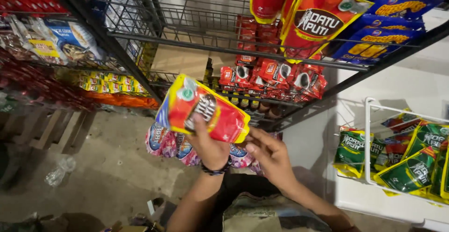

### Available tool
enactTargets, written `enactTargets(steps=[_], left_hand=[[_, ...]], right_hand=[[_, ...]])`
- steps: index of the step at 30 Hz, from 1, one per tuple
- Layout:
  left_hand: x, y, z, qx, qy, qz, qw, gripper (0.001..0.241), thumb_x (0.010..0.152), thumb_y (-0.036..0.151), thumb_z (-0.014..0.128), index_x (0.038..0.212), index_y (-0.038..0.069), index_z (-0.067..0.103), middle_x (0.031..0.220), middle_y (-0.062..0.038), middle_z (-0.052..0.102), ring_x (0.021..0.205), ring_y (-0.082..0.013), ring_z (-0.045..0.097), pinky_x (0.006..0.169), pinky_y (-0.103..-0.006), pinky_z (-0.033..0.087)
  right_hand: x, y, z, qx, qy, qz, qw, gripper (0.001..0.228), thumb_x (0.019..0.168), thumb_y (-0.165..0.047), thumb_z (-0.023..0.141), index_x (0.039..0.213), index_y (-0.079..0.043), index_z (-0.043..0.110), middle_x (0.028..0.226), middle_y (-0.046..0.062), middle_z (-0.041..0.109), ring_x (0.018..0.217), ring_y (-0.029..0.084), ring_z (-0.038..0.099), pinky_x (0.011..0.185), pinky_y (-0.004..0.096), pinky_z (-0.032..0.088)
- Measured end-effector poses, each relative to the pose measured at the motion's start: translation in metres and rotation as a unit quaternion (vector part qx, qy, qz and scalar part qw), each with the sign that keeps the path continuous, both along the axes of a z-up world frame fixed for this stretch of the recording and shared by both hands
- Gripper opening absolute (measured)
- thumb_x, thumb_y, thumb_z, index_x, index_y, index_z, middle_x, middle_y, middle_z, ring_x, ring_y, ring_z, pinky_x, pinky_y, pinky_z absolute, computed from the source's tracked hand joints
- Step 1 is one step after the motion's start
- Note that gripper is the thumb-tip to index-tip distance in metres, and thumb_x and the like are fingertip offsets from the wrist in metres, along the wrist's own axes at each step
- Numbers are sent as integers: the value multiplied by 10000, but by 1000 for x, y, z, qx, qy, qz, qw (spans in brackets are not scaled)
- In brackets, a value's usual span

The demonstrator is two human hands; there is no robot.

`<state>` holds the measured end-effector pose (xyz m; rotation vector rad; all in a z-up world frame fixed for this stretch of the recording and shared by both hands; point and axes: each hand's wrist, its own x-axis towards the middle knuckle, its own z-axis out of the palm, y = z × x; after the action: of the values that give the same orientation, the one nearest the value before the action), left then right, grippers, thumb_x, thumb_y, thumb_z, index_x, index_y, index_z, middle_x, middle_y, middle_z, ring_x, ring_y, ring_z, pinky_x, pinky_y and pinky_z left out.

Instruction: Organizing and stocking condiment pouches on grocery store shelves and into a wire basket.

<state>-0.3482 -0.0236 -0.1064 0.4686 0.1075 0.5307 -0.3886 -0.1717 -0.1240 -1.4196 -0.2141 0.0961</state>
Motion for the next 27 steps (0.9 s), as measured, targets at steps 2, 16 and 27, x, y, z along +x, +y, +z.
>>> enactTargets(steps=[2, 16, 27], left_hand=[[-5, -7, -21, 83, -14, 61, 995, 446, 1039, 276, 642, 1392, 28, 529, 1273, -91, 655, 1111, -204, 663, 960, -402, 545], [-16, -35, -44, 372, -51, 21, 927, 439, 1084, 211, 598, 1424, -48, 501, 1420, -149, 604, 1317, -250, 596, 1166, -396, 441], [-4, -27, -31, 537, -102, 67, 835, 382, 1091, 166, 562, 1423, -14, 508, 1446, -173, 600, 1340, -302, 610, 1164, -430, 480]], right_hand=[[5, 6, -2, 100, 70, 6, 992, 411, 962, -19, 653, 1369, 29, 635, 1235, 131, 696, 1121, 206, 658, 1013, 345, 524], [32, 15, -17, 258, 38, -136, 956, 240, 1006, -45, 626, 1225, 27, 692, 1169, 113, 724, 1038, 187, 693, 945, 360, 567], [53, -10, -57, 291, 129, -100, 943, 165, 1011, -71, 680, 1147, 23, 680, 1055, 105, 738, 932, 198, 689, 857, 377, 574]])
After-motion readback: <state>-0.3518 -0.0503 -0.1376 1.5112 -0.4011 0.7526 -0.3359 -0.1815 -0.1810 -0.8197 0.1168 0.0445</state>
